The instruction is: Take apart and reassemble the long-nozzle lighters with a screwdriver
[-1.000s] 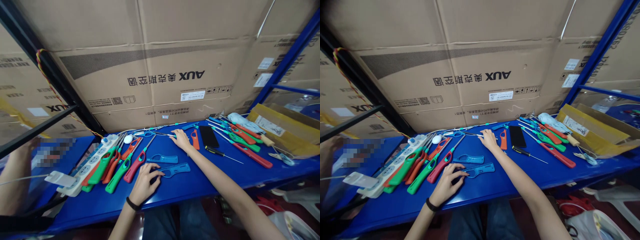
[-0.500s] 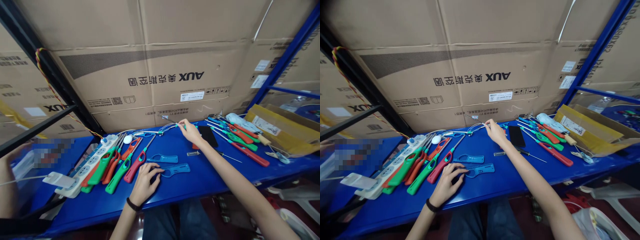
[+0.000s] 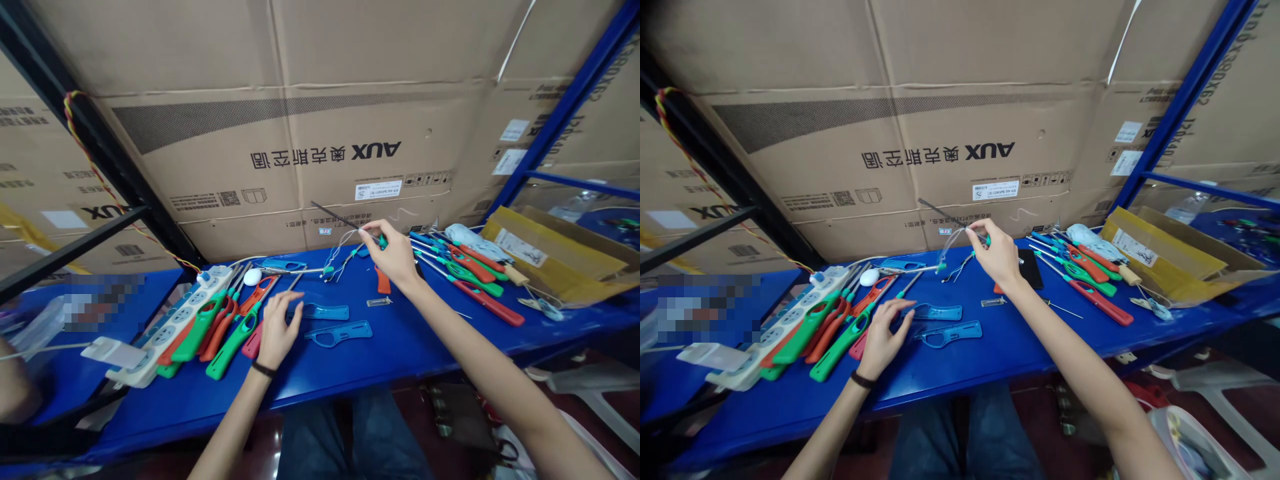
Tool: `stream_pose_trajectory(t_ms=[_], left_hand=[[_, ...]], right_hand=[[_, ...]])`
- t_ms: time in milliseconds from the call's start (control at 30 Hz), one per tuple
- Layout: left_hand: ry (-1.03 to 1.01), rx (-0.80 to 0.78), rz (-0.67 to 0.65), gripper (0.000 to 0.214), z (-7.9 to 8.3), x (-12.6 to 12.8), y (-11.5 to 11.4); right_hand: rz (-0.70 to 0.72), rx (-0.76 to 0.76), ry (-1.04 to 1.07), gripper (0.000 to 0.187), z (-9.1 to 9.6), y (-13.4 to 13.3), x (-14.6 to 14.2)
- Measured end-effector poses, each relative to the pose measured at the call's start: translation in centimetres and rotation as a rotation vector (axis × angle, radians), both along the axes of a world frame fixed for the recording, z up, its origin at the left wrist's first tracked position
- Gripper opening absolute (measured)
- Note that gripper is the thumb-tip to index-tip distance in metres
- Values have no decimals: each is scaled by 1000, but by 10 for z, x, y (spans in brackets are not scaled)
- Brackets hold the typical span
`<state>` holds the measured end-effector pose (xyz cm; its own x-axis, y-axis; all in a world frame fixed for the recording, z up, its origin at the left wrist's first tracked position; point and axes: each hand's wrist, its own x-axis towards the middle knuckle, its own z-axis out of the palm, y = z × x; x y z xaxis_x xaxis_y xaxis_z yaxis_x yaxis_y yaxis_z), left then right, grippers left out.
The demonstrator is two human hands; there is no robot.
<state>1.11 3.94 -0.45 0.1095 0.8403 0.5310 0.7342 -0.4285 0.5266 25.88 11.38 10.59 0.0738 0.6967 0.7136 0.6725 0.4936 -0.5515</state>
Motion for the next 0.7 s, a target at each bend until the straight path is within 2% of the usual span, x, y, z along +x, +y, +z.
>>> stream_pose_trajectory(t_ms=[67, 133, 167, 300, 400, 533, 700], left_hand=[[60, 77, 69, 24, 8, 3, 23], [206, 82, 70, 36, 14, 5, 51], [293, 61, 51, 38, 16, 6, 66], [387, 11, -96, 21, 19, 4, 109], [420, 18, -158, 23, 23, 2, 121], [452, 48, -187, 32, 28, 2, 121], [440, 32, -186, 56, 25, 3, 125]], right_hand=[[29, -24, -5, 19, 1, -4, -2], [32, -21, 22, 21, 2, -10, -3], [22, -11, 34, 22, 2, -13, -2], [-43, 16, 37, 24, -1, -20, 12], [-44, -74, -22, 23, -14, -17, 25], [-20, -178, -25, 23, -35, -11, 32], [226, -206, -121, 18, -38, -21, 21]])
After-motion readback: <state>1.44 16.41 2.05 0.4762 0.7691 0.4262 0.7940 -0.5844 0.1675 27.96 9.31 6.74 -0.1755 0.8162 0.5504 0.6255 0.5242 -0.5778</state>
